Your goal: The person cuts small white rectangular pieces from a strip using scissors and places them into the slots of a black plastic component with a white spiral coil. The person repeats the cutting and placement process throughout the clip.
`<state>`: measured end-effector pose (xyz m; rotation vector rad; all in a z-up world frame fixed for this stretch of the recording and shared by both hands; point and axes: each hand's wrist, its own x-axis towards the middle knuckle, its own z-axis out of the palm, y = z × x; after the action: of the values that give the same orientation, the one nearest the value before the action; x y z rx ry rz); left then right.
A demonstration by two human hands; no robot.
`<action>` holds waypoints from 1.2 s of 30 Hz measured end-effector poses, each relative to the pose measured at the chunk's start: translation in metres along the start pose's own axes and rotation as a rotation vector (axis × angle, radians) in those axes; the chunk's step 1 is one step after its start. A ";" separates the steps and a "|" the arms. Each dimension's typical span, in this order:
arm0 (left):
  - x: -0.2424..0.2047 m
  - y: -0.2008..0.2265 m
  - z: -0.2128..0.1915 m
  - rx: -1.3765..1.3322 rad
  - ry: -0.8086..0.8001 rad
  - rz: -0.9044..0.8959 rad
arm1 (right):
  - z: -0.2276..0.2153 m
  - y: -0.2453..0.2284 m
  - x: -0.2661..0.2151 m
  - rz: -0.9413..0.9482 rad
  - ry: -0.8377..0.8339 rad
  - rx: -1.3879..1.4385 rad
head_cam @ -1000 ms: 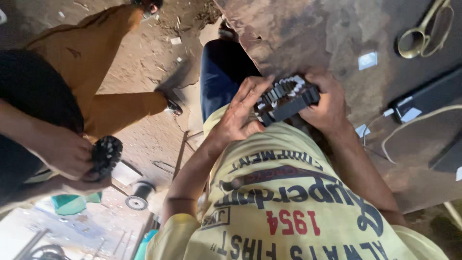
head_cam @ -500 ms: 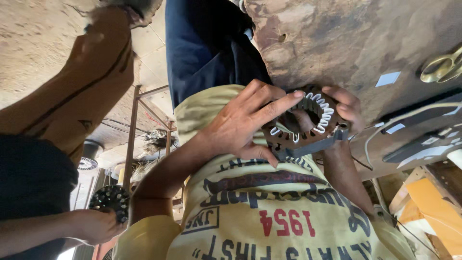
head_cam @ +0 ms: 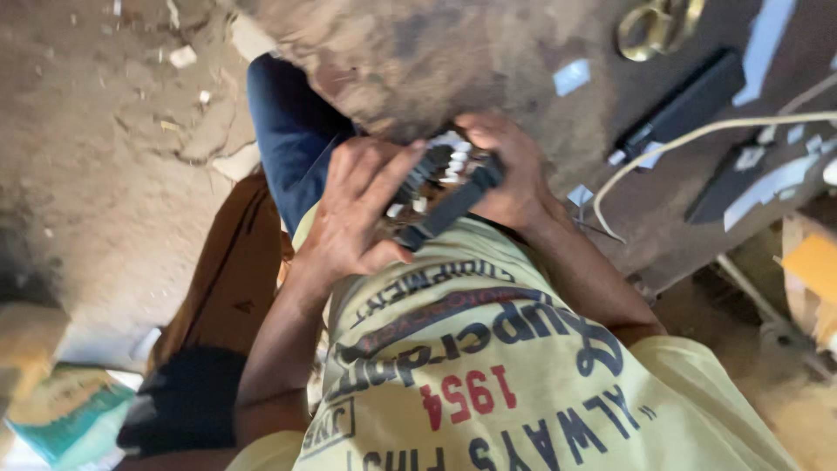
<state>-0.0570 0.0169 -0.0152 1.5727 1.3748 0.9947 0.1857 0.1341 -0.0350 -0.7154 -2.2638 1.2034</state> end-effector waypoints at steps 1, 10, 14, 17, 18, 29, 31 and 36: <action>-0.003 0.003 -0.001 0.024 -0.009 -0.018 | -0.004 -0.004 -0.001 0.002 -0.027 -0.050; -0.003 0.038 0.023 -0.533 0.138 -0.272 | -0.092 -0.021 -0.050 0.353 0.567 -0.448; 0.007 0.046 0.034 -0.615 0.318 -0.383 | -0.107 -0.018 -0.089 0.419 0.527 -0.601; 0.025 0.046 0.038 -0.652 0.376 -0.378 | -0.100 -0.014 -0.096 0.389 0.479 -0.696; 0.028 0.047 0.039 -0.670 0.391 -0.382 | -0.096 -0.013 -0.096 0.390 0.485 -0.717; 0.049 0.034 0.046 -0.885 0.515 -0.137 | -0.080 -0.022 -0.072 0.212 0.668 -0.071; 0.048 0.025 0.044 -0.875 0.512 -0.114 | -0.063 -0.026 -0.053 0.177 0.572 0.131; 0.038 0.010 0.035 -0.819 0.465 -0.113 | -0.019 -0.026 -0.012 0.181 0.296 0.265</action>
<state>-0.0170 0.0517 -0.0169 0.6700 1.0933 1.6476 0.2007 0.1252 -0.0057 -0.9389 -1.7904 1.3486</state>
